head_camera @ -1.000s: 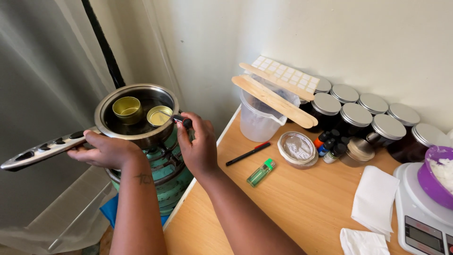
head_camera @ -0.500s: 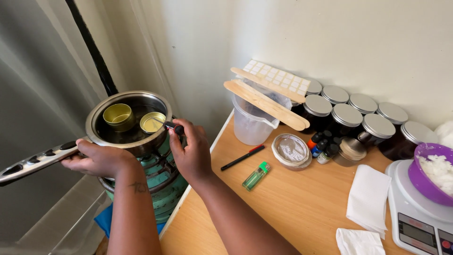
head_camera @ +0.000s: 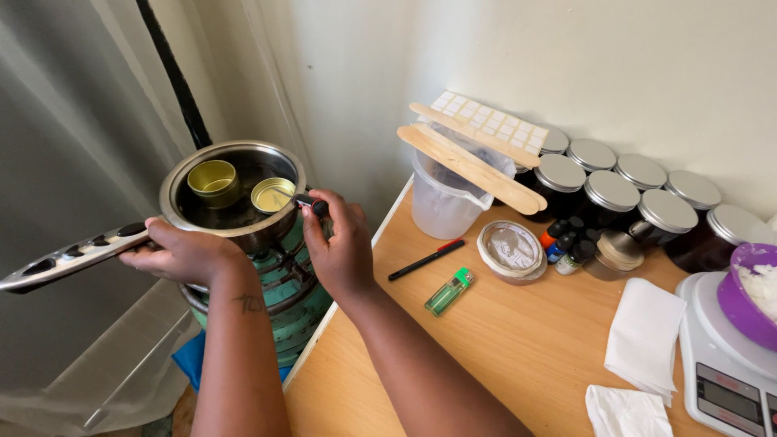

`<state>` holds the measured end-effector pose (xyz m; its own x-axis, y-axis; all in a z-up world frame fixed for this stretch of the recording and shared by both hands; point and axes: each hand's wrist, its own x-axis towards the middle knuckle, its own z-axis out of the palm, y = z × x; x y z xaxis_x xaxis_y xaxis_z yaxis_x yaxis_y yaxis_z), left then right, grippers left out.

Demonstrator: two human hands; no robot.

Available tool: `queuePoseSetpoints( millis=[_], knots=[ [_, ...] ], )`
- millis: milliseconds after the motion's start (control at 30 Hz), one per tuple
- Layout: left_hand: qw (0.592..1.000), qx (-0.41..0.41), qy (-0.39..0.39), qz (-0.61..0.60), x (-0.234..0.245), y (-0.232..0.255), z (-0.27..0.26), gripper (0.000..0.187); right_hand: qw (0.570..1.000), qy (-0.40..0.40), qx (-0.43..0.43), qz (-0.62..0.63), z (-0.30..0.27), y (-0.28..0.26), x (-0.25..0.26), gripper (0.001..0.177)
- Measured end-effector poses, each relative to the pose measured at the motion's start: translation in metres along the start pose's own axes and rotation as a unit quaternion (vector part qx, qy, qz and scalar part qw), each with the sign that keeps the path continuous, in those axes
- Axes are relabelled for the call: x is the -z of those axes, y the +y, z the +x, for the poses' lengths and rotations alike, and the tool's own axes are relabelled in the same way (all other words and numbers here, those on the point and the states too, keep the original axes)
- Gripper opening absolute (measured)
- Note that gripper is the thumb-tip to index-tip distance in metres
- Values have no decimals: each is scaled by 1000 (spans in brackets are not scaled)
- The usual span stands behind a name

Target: Heating metal tins in a water bath on a portable gas stove and cleaning lids with a cloth for candle making.

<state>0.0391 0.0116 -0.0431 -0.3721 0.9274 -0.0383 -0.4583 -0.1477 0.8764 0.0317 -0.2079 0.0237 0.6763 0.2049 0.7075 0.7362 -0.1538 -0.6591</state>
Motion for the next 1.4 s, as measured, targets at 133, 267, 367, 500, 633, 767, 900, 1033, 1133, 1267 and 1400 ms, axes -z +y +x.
queuePoseSetpoints(
  millis=[133,267,367,500,633,767,900,1033,1133,1267,1400],
  knots=[
    [1000,-15,10,-19,0,-1,2,77,1000,11,12,-1,-3,-2,1,26],
    [1000,-6,8,11,1,13,-8,75,1000,10,-8,2,-5,-2,1,27],
    [1000,-4,10,-11,-1,1,1,78,1000,14,8,-2,-8,-1,0,27],
    [999,-2,9,-45,-1,5,-2,76,1000,13,6,-3,-8,-2,1,26],
    [1000,-1,4,-28,2,7,-2,74,1000,9,-4,-8,-9,-2,1,27],
    [999,0,14,-34,-1,5,-1,72,1000,9,6,-10,-7,0,0,27],
    [998,-19,24,-50,-1,-3,5,68,1000,9,6,-3,-7,-3,1,26],
    [996,-8,17,-82,-5,-5,4,69,1000,5,4,-8,-5,-2,3,27],
    [995,-2,12,-96,-2,5,1,68,1000,6,10,-8,-6,-2,2,27],
    [995,44,17,-92,1,21,-7,73,1000,9,9,-9,-7,-3,2,27],
    [990,16,28,-134,-6,8,2,64,1000,5,8,-1,-5,-2,2,27]
  ],
)
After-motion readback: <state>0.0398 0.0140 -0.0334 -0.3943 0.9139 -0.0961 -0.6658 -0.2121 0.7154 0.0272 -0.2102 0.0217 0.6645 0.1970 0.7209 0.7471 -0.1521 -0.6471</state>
